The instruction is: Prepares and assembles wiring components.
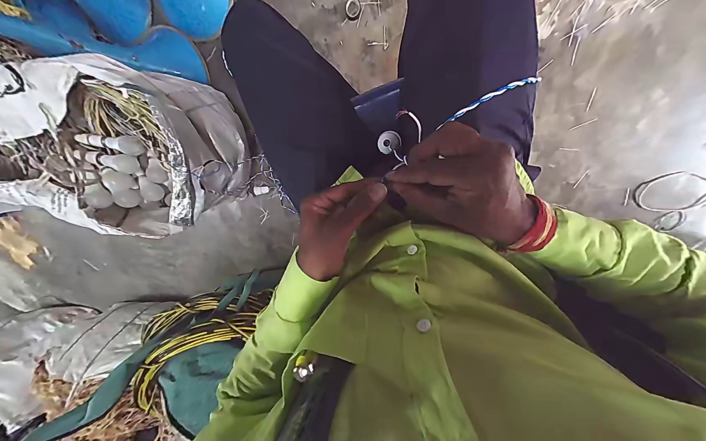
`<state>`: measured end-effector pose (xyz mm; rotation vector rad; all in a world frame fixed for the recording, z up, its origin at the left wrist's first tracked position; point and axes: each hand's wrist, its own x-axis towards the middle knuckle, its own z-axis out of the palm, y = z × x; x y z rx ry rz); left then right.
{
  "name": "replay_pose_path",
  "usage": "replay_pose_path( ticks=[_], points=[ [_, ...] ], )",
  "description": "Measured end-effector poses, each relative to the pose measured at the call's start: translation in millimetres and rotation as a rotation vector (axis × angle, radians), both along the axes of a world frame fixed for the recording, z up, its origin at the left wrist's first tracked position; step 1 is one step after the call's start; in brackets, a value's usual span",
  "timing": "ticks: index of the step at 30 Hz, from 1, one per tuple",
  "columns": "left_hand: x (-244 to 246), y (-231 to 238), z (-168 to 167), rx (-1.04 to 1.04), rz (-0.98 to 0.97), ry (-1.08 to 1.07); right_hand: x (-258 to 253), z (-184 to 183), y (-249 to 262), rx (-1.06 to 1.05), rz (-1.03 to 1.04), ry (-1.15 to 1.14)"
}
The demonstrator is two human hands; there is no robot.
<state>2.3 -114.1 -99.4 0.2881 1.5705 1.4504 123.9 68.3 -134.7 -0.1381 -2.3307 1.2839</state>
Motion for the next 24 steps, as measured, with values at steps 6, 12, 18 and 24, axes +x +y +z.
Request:
replay_pose_path(
  ticks=[6,12,18,24],
  points=[
    [4,0,-6,0.036,0.009,0.128,2,1,-5,0.060,0.018,0.003],
    [5,1,-9,0.066,0.037,0.248,0,4,-3,0.023,0.046,-0.042],
    [8,0,-11,0.073,0.020,0.336,-1,7,2,-0.045,0.133,-0.150],
    [13,3,-10,0.062,0.024,0.450,-1,12,3,-0.159,0.112,-0.188]
  ],
)
